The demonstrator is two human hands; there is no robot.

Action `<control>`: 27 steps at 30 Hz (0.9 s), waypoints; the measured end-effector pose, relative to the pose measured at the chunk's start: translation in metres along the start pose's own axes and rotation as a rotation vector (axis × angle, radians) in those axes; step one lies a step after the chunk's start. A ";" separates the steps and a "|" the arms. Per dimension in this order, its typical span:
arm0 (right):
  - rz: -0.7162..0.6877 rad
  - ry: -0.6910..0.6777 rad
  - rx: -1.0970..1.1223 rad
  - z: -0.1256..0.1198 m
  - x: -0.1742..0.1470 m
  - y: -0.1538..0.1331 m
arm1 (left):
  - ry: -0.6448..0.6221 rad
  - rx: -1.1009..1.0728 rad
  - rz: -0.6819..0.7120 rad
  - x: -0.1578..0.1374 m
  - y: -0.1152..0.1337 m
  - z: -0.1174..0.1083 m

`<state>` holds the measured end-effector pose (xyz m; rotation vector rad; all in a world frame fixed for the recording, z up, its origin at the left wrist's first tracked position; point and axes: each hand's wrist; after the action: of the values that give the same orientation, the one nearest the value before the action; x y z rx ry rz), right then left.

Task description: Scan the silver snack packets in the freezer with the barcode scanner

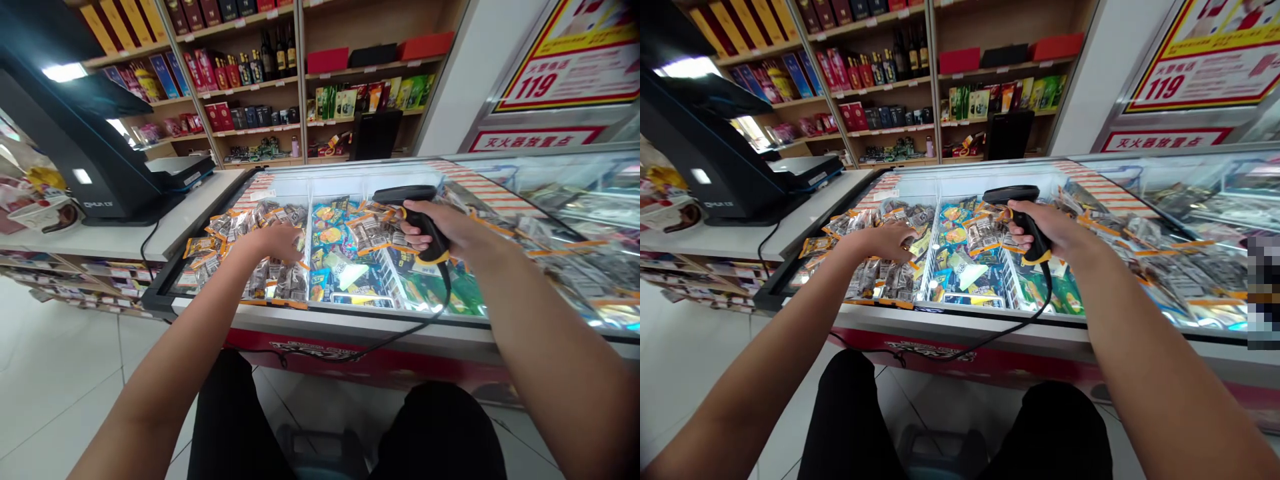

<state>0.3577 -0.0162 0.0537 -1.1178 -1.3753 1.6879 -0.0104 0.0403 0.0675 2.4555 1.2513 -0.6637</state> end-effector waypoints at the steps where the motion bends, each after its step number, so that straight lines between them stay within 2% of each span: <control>1: 0.026 -0.030 -0.017 0.000 -0.001 0.000 | 0.020 -0.023 0.068 0.003 -0.002 0.002; 4: 0.109 -0.148 -0.075 0.000 -0.001 0.004 | 0.047 -0.153 0.314 0.018 0.002 0.007; 6: 0.130 -0.215 -0.110 0.000 -0.002 0.007 | 0.116 -0.185 0.399 0.027 0.008 0.009; 9: 0.138 -0.271 -0.143 -0.001 -0.001 0.011 | 0.238 -0.097 0.275 0.035 0.012 0.009; 11: 0.144 -0.279 -0.149 -0.001 -0.001 0.012 | 0.199 -0.054 0.178 0.037 0.012 0.007; 15: 0.162 -0.269 -0.156 -0.002 0.000 0.013 | 0.110 -0.093 0.156 0.037 0.013 -0.003; 19: 0.186 -0.253 -0.158 -0.003 0.002 0.012 | 0.234 -0.074 0.070 0.036 0.018 -0.007; 22: 0.189 -0.257 -0.146 -0.003 0.001 0.012 | 0.311 -0.024 0.206 0.038 0.014 -0.002; 25: 0.197 -0.285 -0.144 -0.001 0.000 0.013 | 0.275 -0.038 0.387 0.041 0.008 0.005; 27: 0.225 -0.299 -0.143 0.000 -0.002 0.014 | 0.263 -0.057 0.379 0.041 0.006 0.009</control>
<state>0.3583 -0.0208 0.0402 -1.1696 -1.6253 2.0085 0.0126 0.0605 0.0384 2.6885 0.8288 -0.2066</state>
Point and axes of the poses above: each hand's wrist, its own x-axis towards the middle knuckle, its own z-axis out of the palm, y = z × x, and after that the axes turned 13 degrees about -y, right-handed
